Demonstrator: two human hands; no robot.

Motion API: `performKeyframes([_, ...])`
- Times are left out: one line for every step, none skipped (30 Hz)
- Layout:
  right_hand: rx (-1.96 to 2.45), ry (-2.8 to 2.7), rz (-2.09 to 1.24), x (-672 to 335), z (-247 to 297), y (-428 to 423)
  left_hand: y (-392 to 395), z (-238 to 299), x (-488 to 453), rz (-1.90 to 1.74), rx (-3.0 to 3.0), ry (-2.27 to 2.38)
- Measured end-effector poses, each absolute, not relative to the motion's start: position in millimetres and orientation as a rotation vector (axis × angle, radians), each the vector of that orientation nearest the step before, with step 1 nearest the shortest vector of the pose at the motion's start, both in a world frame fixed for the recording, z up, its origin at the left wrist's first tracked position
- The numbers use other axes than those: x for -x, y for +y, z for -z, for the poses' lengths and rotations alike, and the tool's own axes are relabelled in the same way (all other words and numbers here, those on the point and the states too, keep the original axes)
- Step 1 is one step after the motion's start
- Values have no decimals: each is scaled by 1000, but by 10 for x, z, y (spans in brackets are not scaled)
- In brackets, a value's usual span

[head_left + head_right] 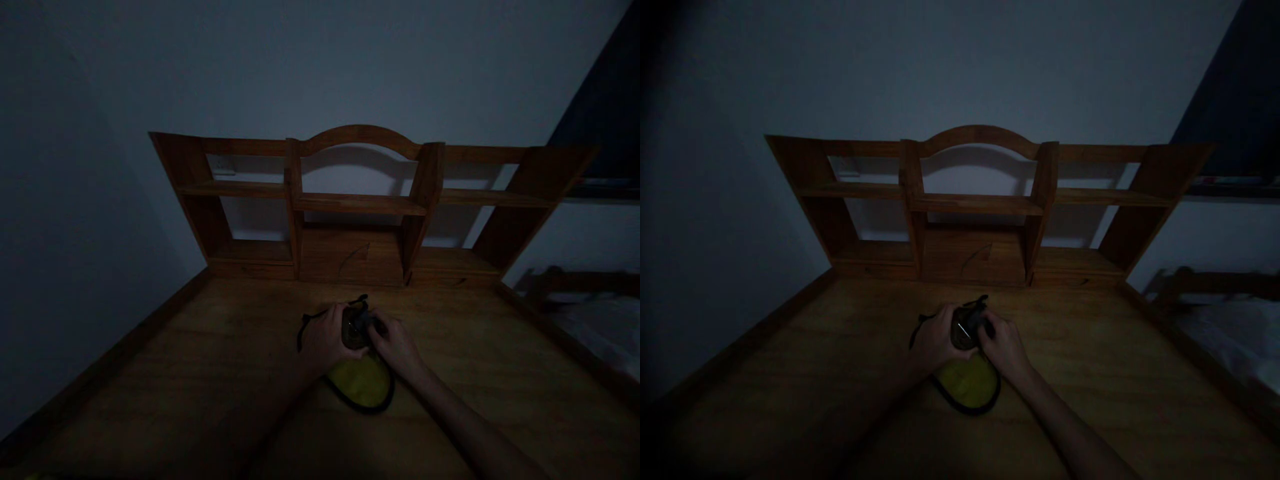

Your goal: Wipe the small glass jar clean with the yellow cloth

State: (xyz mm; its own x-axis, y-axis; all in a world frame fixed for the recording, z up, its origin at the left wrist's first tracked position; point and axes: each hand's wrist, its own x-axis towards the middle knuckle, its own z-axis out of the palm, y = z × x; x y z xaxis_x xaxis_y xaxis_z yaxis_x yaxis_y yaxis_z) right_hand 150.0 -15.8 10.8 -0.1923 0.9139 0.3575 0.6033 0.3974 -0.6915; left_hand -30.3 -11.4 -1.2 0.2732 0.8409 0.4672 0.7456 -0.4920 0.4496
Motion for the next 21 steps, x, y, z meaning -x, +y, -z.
performKeyframes([1293, -1904, -524, -1501, -103, -153, -115, 5, 308, -1004, -2381, 1507])
performKeyframes([1281, -1908, -523, -1503, -98, -148, -115, 1, 312, -999, -2373, 1512])
performKeyframes([1267, -1912, -522, -1504, -94, -142, -114, 0, 316, -995, -2366, 1517])
performKeyframes([1252, -1916, -522, -1505, -89, -137, -112, 1, 318, -991, -2359, 1523])
performKeyframes([1236, -1920, -524, -1504, -85, -132, -109, 3, 320, -983, -2354, 1529])
performKeyframes([1220, -1923, -529, -1503, -80, -128, -107, 6, 320, -975, -2350, 1533])
performKeyframes([1206, -1920, -538, -1501, -75, -125, -106, 9, 319, -968, -2351, 1530])
performKeyframes([1193, -1918, -550, -1498, -70, -122, -106, 12, 317, -965, -2356, 1521])
performKeyframes([1183, -1917, -562, -1495, -65, -120, -107, 14, 314, -967, -2360, 1513])
performKeyframes([1178, -1915, -573, -1494, -60, -118, -110, 16, 311, -975, -2364, 1509])
performKeyframes([1176, -1916, -581, -1493, -56, -116, -113, 17, 307, -982, -2367, 1508])
performKeyframes([1178, -1919, -586, -1494, -54, -114, -117, 18, 305, -989, -2368, 1512])
performKeyframes([1181, -1923, -589, -1496, -54, -111, -119, 18, 303, -992, -2369, 1520])
performKeyframes([1183, -1929, -589, -1498, -55, -108, -122, 18, 303, -990, -2372, 1527])
performKeyframes([1184, -1931, -583, -1501, -57, -106, -123, 17, 304, -986, -2377, 1529])
performKeyframes([1183, -1935, -576, -1504, -61, -105, -123, 17, 305, -982, -2384, 1529])
performKeyframes([1185, -1938, -565, -1507, -64, -105, -123, 16, 307, -980, -2390, 1528])
performKeyframes([1189, -1943, -552, -1509, -68, -107, -123, 16, 308, -981, -2395, 1525])
performKeyframes([1196, -1947, -537, -1511, -73, -110, -122, 15, 309, -985, -2397, 1523])
performKeyframes([1207, -1952, -521, -1512, -78, -114, -122, 15, 309, -990, -2395, 1523])
performKeyframes([1219, -1959, -504, -1514, -82, -117, -123, 14, 308, -991, -2391, 1528])
